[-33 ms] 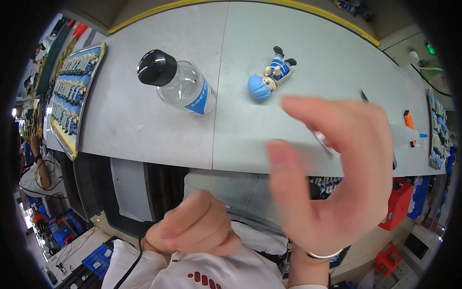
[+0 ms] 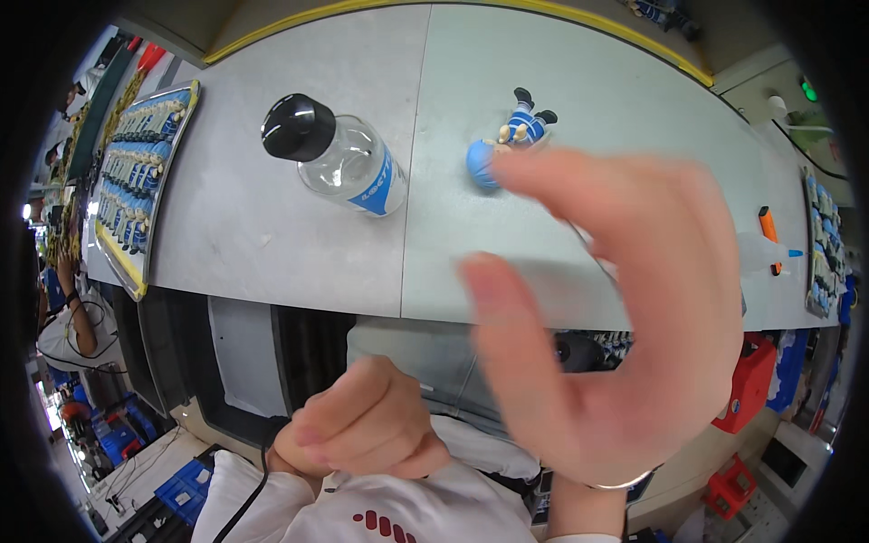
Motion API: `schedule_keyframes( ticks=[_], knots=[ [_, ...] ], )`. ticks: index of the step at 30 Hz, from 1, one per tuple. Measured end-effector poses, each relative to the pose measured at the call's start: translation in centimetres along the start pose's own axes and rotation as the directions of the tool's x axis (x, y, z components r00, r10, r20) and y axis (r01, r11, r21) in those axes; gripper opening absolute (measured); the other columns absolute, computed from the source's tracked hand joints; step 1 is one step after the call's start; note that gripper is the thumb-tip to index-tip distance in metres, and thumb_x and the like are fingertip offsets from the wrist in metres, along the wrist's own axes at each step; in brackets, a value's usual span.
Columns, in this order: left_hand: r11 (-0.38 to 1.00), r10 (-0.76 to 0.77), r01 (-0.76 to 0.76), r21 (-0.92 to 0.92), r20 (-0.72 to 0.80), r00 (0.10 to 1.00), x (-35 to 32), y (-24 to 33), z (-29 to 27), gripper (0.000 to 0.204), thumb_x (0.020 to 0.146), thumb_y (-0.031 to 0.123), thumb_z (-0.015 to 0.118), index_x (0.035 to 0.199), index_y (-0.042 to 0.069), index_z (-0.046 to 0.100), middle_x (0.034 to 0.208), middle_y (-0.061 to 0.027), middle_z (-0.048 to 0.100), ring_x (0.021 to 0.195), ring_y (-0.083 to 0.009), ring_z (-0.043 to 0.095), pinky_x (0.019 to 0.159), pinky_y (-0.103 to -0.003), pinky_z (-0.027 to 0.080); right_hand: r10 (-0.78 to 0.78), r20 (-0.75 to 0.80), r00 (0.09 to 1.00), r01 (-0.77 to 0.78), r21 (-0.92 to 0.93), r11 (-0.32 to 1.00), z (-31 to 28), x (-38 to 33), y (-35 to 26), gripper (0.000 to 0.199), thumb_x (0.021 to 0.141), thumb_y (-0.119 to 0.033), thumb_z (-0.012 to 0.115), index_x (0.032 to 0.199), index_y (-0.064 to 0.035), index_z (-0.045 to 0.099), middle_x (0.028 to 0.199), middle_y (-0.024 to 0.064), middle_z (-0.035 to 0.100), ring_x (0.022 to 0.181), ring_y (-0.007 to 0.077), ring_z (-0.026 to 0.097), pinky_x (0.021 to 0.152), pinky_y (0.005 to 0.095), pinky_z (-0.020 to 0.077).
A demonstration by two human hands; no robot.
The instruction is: Cleaning miniature blue figures by applying liquid with a dropper and wiping them with a tissue.
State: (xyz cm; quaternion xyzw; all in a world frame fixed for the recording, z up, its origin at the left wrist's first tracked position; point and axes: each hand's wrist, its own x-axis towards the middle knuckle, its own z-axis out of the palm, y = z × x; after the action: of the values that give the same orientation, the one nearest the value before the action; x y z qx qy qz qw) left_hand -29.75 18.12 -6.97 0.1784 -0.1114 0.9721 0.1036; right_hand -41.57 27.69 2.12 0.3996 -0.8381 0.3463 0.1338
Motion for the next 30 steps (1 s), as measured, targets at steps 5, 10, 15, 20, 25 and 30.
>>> schedule_keyframes(
  ticks=[5, 10, 15, 20, 25, 30],
  knots=[
    [1.000, 0.015, -0.016, 0.002, 0.143, 0.990, -0.5, 0.3, -0.5, 0.016, 0.085, 0.024, 0.060, 0.073, 0.017, 0.052, 0.061, 0.0088, 0.056, 0.051, -0.0024, 0.046, 0.056, -0.023, 0.027, -0.200, 0.063, 0.978, 0.203, -0.052, 0.978, 1.3, 3.6, -1.8, 0.026, 0.071, -0.007, 0.062, 0.096, -0.0001, 0.058, 0.089, 0.0067, 0.056, 0.072, 0.0114, 0.046, 0.063, 0.0214, 0.0335],
    [1.000, -0.018, 0.015, 0.025, 0.131, 0.991, -0.5, 0.0, 0.2, 0.018, 0.083, 0.024, 0.061, 0.069, 0.014, 0.055, 0.059, 0.0069, 0.055, 0.050, -0.0042, 0.045, 0.056, -0.023, 0.027, -0.146, 0.193, 0.970, 0.140, 0.042, 0.989, 2.5, 5.0, -2.0, 0.027, 0.073, -0.006, 0.062, 0.098, -0.0008, 0.058, 0.090, 0.0065, 0.057, 0.072, 0.0104, 0.047, 0.062, 0.0210, 0.0340],
    [0.998, -0.017, 0.005, 0.065, 0.191, 0.981, -0.6, 0.0, -0.2, 0.008, 0.086, 0.021, 0.060, 0.079, 0.016, 0.059, 0.068, 0.0074, 0.058, 0.056, -0.0036, 0.051, 0.057, -0.022, 0.029, -0.108, 0.274, 0.956, 0.088, 0.086, 0.992, 2.7, 5.4, -2.8, 0.027, 0.074, -0.005, 0.061, 0.100, -0.0004, 0.058, 0.091, 0.0069, 0.057, 0.071, 0.0096, 0.047, 0.062, 0.0206, 0.0346],
    [0.999, 0.022, -0.015, -0.039, 0.175, 0.984, -0.4, -0.9, -0.5, 0.019, 0.081, 0.021, 0.063, 0.071, 0.007, 0.057, 0.061, 0.0022, 0.056, 0.051, -0.0067, 0.046, 0.055, -0.024, 0.028, 0.013, 0.221, 0.975, -0.003, -0.045, 0.999, -0.2, 4.9, -3.4, 0.027, 0.079, -0.006, 0.060, 0.104, 0.0036, 0.056, 0.092, 0.0092, 0.058, 0.072, 0.0089, 0.048, 0.064, 0.0200, 0.0359],
    [0.998, 0.054, -0.045, -0.044, 0.242, 0.969, 0.0, -1.4, -1.0, 0.021, 0.083, 0.024, 0.062, 0.070, 0.008, 0.056, 0.060, 0.0026, 0.054, 0.050, -0.0066, 0.044, 0.055, -0.024, 0.028, -0.302, 0.072, 0.951, 0.292, 0.119, 0.949, -1.1, 3.1, -1.3, 0.038, 0.086, -0.018, 0.055, 0.106, 0.0138, 0.050, 0.091, 0.0142, 0.057, 0.074, 0.0103, 0.050, 0.069, 0.0193, 0.0376],
    [0.999, 0.031, -0.025, -0.029, 0.213, 0.977, 0.3, -1.3, -0.7, 0.025, 0.084, 0.027, 0.060, 0.067, 0.010, 0.053, 0.059, 0.0034, 0.052, 0.050, -0.0062, 0.044, 0.054, -0.024, 0.027, -0.161, -0.198, 0.967, 0.142, -0.106, 0.984, -0.6, 1.1, -0.8, 0.052, 0.087, -0.034, 0.054, 0.108, 0.0130, 0.050, 0.082, 0.0122, 0.054, 0.070, 0.0110, 0.049, 0.062, 0.0207, 0.0357]
  ],
)
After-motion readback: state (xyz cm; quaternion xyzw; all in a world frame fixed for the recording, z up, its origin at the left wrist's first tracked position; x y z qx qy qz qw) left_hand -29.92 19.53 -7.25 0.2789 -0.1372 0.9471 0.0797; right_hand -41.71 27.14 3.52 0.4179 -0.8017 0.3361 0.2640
